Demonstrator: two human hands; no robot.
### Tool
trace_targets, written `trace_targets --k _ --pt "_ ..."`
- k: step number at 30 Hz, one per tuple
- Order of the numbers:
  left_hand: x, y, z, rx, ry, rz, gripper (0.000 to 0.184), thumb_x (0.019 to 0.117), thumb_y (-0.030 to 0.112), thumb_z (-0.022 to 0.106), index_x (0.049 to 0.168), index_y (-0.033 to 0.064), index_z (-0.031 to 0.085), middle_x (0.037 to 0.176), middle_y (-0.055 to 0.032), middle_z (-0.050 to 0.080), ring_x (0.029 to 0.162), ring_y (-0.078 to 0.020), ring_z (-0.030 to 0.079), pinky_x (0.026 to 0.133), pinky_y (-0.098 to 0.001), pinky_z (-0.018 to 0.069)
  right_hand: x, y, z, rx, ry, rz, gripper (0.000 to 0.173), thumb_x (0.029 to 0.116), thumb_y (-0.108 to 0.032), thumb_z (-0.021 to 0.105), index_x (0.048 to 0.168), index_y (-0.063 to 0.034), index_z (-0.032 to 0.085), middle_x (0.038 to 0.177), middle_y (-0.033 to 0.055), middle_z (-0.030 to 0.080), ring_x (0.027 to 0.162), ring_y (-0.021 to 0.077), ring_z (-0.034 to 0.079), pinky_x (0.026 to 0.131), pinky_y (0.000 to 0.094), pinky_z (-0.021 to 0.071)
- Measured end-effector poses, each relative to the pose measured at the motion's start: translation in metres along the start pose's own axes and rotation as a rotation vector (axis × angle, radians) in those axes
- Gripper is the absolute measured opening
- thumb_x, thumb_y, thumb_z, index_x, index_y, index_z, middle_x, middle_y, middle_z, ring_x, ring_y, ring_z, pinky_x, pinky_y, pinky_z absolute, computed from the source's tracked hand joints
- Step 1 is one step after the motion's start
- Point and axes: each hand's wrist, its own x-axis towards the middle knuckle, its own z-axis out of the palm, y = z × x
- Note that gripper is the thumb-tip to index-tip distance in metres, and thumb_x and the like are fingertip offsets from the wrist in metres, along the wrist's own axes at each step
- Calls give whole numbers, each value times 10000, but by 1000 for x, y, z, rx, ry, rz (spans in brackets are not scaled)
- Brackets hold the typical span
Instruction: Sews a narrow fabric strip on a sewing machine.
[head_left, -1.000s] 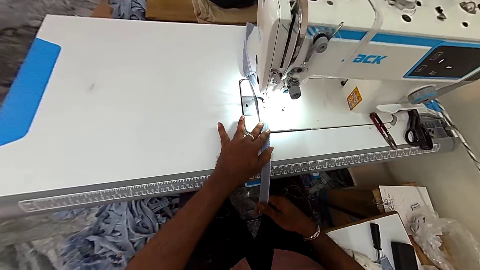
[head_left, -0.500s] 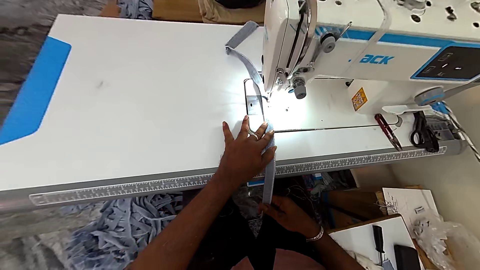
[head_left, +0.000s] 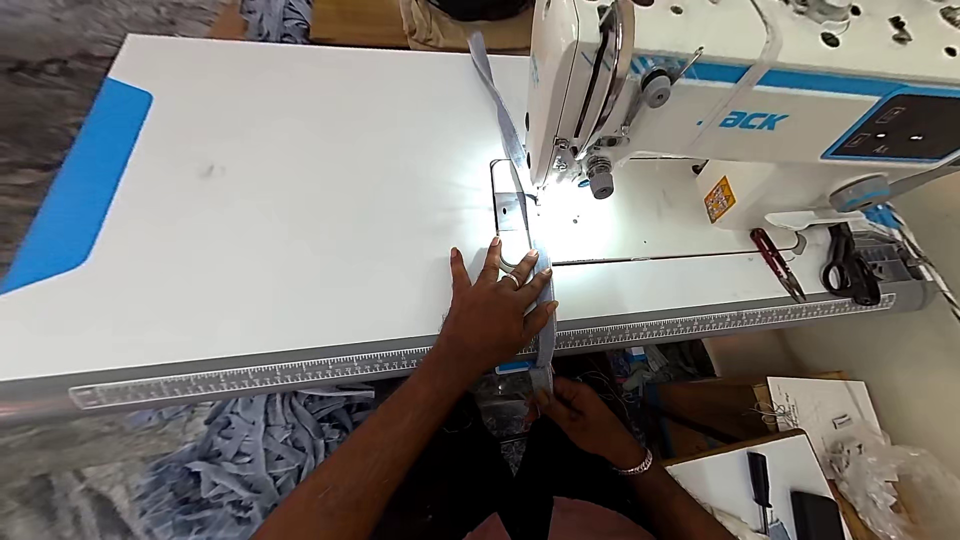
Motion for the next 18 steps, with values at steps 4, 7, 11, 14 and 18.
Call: trace_targets --k 4,7,11,14,18 --pt "2 0 -2 -21 -12 -11 569 1068 579 263 1506 344 540 1616 53 444 1561 -412 219 1121 -837 52 -3 5 2 17 -8 6 282 1079 -249 517 1040 -41 704 916 12 726 821 66 665 768 249 549" --pt "3 0 -4 -46 -7 -10 542 1080 543 282 1480 325 576 1598 47 471 1554 -418 235 1113 -849 57 -4 6 4 4 -12 23 285 1081 -248 514 1040 -40 705 931 8 734 834 62 672 780 253 552" --pt "9 -5 -6 -17 -12 -38 643 1041 670 269 1496 319 556 1595 39 476 1546 -435 248 1084 -875 54 -3 5 2 -39 -4 24 294 1083 -253 500 1048 -51 712 937 5 735 837 64 672 777 264 552" --pt "21 -12 -9 10 -55 -64 708 1015 722 248 1546 320 486 1614 62 446 1560 -425 210 1079 -876 32 -2 5 3 -47 -11 35 294 1083 -254 500 1053 -56 716 942 6 739 849 69 680 791 273 560" --pt "43 -20 -10 24 -69 -114 680 1030 688 244 1541 315 492 1622 65 433 1568 -404 196 1071 -882 20 -1 8 6 -40 -6 48 285 1078 -255 515 1052 -56 718 949 5 739 853 66 680 799 272 561"
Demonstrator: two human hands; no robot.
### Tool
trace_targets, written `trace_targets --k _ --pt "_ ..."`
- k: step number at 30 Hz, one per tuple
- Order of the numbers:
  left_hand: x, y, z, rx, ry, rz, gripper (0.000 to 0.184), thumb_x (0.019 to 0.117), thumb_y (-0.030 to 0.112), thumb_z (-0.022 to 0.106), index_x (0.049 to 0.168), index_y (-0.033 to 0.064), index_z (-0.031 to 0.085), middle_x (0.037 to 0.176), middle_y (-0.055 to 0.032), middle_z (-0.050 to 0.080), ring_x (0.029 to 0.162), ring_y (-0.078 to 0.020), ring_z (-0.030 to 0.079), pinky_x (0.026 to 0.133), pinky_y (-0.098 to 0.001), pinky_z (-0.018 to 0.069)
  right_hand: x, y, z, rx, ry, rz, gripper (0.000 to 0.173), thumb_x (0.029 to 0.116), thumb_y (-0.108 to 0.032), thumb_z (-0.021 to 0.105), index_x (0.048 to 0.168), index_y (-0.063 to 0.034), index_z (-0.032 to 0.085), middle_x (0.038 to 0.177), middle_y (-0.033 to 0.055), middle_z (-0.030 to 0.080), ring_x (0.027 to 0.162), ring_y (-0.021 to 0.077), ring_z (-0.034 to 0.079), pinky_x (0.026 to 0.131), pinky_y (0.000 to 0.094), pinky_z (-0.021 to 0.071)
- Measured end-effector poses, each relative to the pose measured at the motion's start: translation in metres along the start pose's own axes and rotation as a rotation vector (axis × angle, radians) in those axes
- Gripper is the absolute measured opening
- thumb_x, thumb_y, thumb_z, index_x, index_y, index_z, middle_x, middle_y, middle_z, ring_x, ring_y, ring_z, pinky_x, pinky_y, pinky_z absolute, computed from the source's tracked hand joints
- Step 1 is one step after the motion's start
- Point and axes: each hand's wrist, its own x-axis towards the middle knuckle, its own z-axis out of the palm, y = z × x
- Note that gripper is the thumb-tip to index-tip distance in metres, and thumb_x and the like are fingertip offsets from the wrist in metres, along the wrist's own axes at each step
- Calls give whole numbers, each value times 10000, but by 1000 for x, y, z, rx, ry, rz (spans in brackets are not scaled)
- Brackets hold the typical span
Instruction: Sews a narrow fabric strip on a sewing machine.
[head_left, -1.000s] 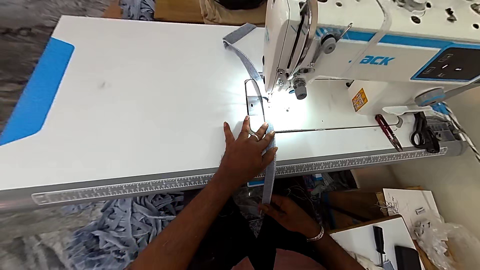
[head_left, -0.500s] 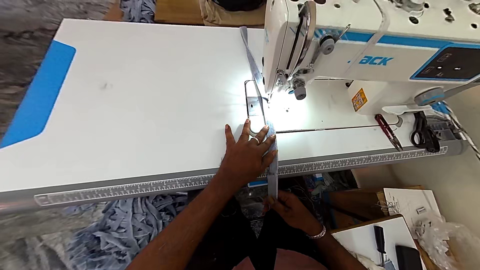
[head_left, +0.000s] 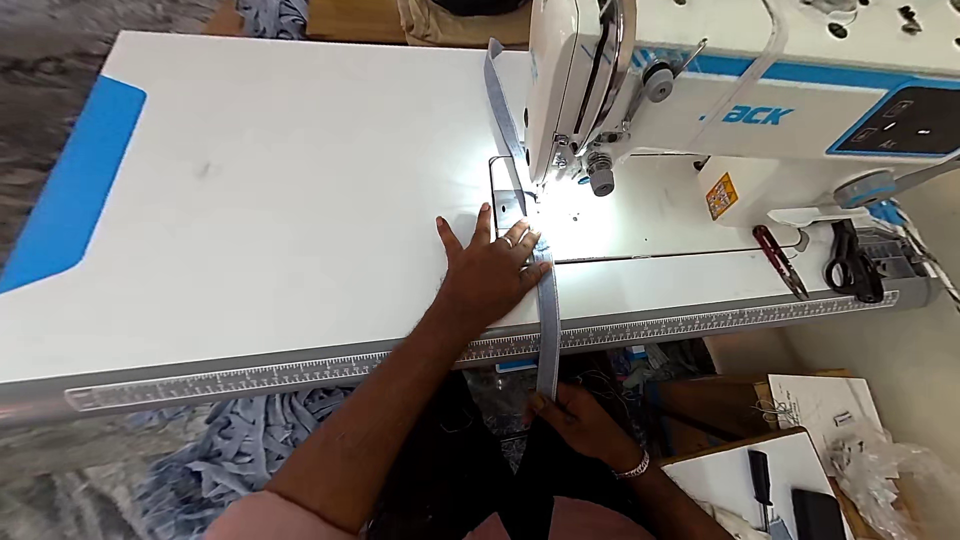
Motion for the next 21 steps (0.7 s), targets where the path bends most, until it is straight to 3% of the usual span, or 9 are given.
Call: trace_targets --k 6,8,11,13,15,16,17,19,21 --pt "32 -13 -8 12 4 -74 610 1047 627 267 1517 333 520 1633 34 418 1560 -438 195 1043 -903 41 -12 -51 -49 -535 -203 94 340 1054 -371 551 1252 -132 690 1063 48 716 918 143 687 842 398 580" --pt "37 -13 -12 13 -15 -74 598 1055 605 283 1520 314 522 1634 8 417 1557 -445 197 1050 -897 37 -24 -96 -93 -658 -63 127 320 1062 -339 540 1274 -155 692 1099 25 732 935 150 708 832 423 599" --pt "39 -13 -13 3 -14 -80 572 1061 581 295 1518 325 523 1633 4 418 1558 -446 191 1060 -890 35 -37 -153 -158 -826 516 55 333 1079 -281 510 1304 -79 649 1127 124 717 965 259 704 848 508 574" --pt "40 -13 -11 -1 -8 -86 563 1065 563 279 1518 331 521 1634 5 417 1556 -449 197 1051 -895 52 -28 -159 -198 -1072 805 84 498 1076 -335 493 1475 -37 501 1345 228 612 1206 408 614 999 642 473" --pt "41 -14 -11 -24 -7 -103 554 1073 535 271 1524 325 514 1642 2 404 1556 -446 200 1051 -896 52 -10 -143 -228 -1249 725 258 573 1055 -242 511 1549 17 379 1581 276 372 1434 537 354 1088 831 191" --pt "41 -14 -10 -29 -3 -111 553 1070 530 268 1522 332 516 1640 1 408 1558 -439 203 1052 -895 53 -4 -136 -234 -1303 650 331 568 1040 -182 528 1553 13 380 1588 287 354 1429 569 335 1046 883 122" --pt "43 -13 -10 -38 8 -114 547 1068 523 277 1514 331 528 1635 -2 416 1557 -435 207 1054 -893 51 -3 -139 -237 -1312 602 385 559 1045 -183 534 1557 -10 389 1576 283 375 1404 573 368 1023 890 137" --pt "44 -13 -7 -54 35 -131 536 1066 516 302 1504 323 542 1628 -2 428 1555 -425 223 1060 -888 44 -14 -164 -229 -1237 653 273 530 1069 -270 500 1532 -19 434 1491 317 462 1351 548 453 1043 811 291" --pt "42 -15 -3 -46 67 -143 552 1062 521 320 1516 288 529 1631 -8 422 1552 -413 243 1078 -874 43 -33 -187 -192 -1090 752 -14 495 1067 -359 504 1466 -66 514 1417 172 580 1273 307 595 1050 542 485"
